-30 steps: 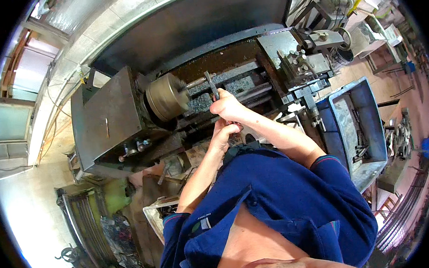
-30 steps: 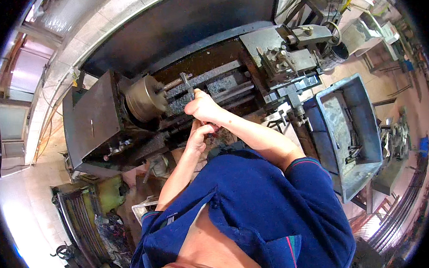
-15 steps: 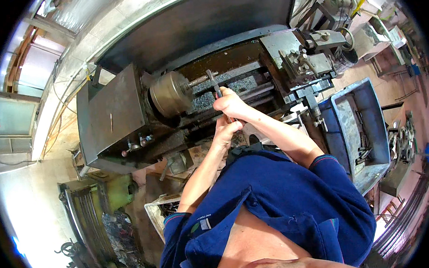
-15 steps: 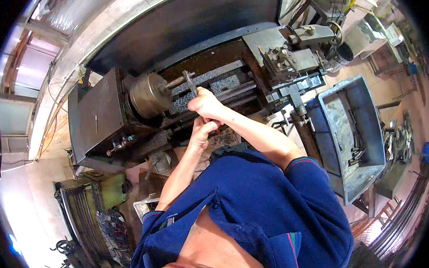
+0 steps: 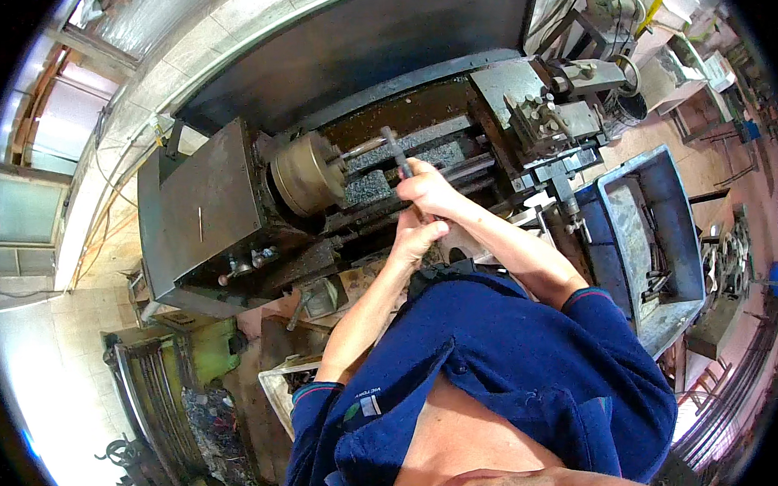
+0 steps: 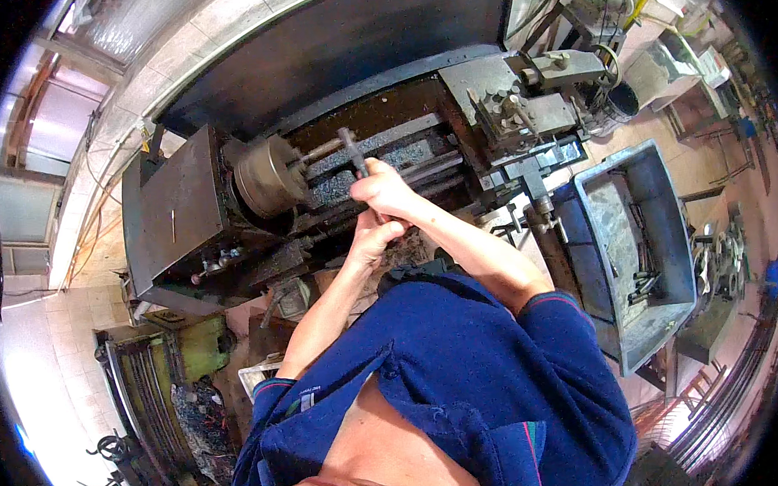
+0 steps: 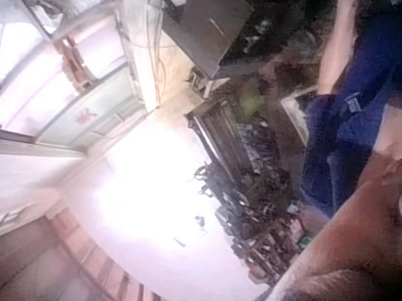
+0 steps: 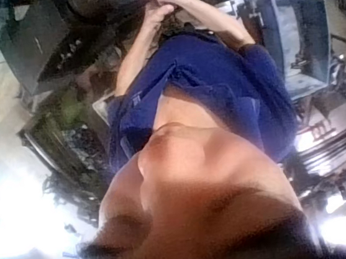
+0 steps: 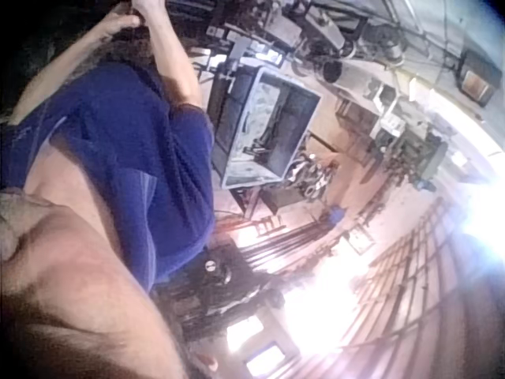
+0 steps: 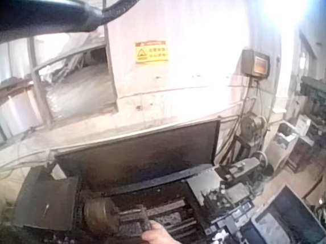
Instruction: The person repeatedly picks up small metal rods from a bin, places them into a rotating grinding machine, and then removes the processed rods to place them into a collection bin. The task involves a repetitive cycle of loading, grinding, and unloading metal parts.
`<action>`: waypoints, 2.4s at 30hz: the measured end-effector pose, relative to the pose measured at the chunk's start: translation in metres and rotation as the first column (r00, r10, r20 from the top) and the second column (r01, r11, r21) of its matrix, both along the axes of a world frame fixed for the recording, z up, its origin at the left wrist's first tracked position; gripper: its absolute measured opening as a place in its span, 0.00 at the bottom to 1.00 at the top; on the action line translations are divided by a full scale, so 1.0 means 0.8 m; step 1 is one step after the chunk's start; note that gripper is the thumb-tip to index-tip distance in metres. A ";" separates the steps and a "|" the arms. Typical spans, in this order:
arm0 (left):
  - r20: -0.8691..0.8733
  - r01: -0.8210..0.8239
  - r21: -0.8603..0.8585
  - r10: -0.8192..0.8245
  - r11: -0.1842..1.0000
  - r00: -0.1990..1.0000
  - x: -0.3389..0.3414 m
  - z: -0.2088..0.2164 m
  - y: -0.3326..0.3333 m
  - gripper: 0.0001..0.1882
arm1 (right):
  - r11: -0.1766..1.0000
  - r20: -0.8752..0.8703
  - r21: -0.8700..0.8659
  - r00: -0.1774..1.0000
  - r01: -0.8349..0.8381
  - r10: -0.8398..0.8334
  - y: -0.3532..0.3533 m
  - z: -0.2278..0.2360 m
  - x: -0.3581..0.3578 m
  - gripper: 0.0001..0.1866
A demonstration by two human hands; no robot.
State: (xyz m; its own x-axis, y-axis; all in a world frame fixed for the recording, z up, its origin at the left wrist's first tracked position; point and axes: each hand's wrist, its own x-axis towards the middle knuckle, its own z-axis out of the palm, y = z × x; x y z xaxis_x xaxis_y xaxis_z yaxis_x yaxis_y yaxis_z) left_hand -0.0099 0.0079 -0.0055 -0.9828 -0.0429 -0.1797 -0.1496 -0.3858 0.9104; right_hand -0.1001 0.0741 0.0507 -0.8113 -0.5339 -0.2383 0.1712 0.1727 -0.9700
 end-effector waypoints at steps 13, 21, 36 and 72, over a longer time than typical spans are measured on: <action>0.036 0.038 0.003 -0.038 0.999 0.999 0.001 0.010 0.005 0.26 | 0.994 0.120 -0.113 0.993 0.011 0.002 0.007 -0.013 -0.006 0.10; 0.065 -0.008 -0.010 0.008 1.000 0.998 0.007 0.005 -0.007 0.28 | 0.999 0.010 -0.014 1.000 -0.030 0.030 -0.008 -0.002 -0.002 0.11; -0.012 0.180 -0.038 -0.181 0.983 0.983 -0.021 0.024 0.027 0.30 | 0.930 0.169 -0.251 0.958 0.269 -0.231 0.049 -0.033 -0.012 0.08; 0.194 0.165 -0.827 -0.003 0.538 0.981 0.180 -0.006 0.048 0.24 | 0.238 0.636 -0.637 0.674 0.733 -0.375 0.447 -0.040 0.135 0.21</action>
